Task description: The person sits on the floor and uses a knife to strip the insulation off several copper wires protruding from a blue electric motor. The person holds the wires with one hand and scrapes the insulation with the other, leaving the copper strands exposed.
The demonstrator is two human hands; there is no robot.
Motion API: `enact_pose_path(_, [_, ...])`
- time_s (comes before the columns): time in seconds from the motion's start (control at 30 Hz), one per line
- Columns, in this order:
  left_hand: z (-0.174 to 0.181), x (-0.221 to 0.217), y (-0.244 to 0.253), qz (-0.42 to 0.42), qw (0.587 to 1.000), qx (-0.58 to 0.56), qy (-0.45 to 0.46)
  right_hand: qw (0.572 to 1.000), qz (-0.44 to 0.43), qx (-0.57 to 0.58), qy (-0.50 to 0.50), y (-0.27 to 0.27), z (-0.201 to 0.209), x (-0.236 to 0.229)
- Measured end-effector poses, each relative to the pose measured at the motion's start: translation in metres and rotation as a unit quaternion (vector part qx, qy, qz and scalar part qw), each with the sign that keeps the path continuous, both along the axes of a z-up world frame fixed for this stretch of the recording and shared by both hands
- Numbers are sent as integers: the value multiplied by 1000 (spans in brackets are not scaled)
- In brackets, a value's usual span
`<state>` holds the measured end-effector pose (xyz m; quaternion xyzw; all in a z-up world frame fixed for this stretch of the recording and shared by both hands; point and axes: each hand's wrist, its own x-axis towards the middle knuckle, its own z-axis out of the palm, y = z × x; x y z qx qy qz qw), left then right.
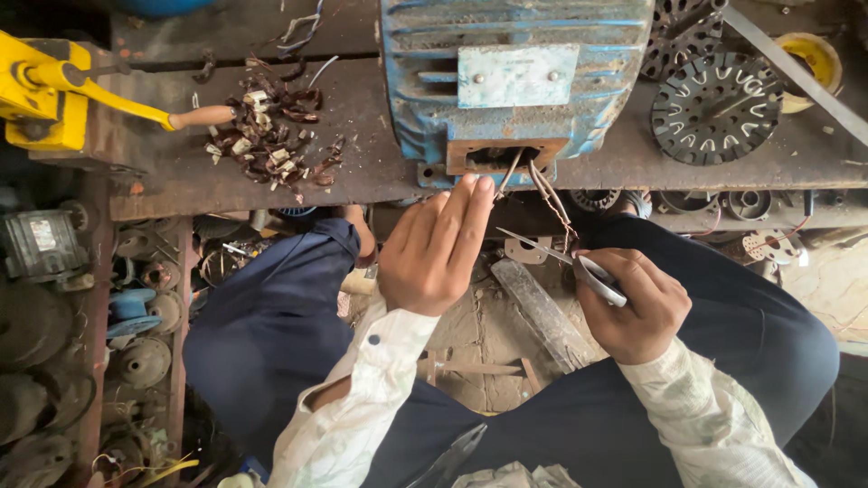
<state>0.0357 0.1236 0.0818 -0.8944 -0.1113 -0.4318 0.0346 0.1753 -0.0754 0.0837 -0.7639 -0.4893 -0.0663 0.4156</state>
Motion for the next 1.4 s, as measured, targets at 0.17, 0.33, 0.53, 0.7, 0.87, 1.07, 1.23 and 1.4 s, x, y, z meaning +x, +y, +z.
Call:
enact_pose_path(0.17, [-12, 6, 2, 18, 995, -96, -17, 1000, -12, 10, 16, 1, -4, 0])
enact_pose_path(0.33, [-22, 6, -14, 8, 959, -282, -21, 1000, -2, 3, -13, 8, -9, 4])
enact_pose_path(0.53, [-36, 16, -47, -115, 603, -785, -76, 997, 9, -31, -75, 24, -10, 12])
enact_pose_path(0.7, [-53, 15, -50, -280, 267, -899, -205, 999, 27, 2, -17, 27, -8, -9])
enact_pose_path(0.87, [-61, 15, -55, -299, 196, -906, -226, 999, 28, 8, -26, 31, -11, -5])
enact_pose_path(1.07, [-49, 9, -52, -364, 252, -883, -156, 998, -11, -13, 66, 35, -6, -3])
enact_pose_path(1.23, [-40, 6, -47, -396, 224, -877, -152, 999, 53, 0, 11, 36, -5, -6])
enact_pose_path(1.4, [-37, 1, -47, -353, 295, -883, -96, 1000, -5, -14, -28, 28, -11, -11])
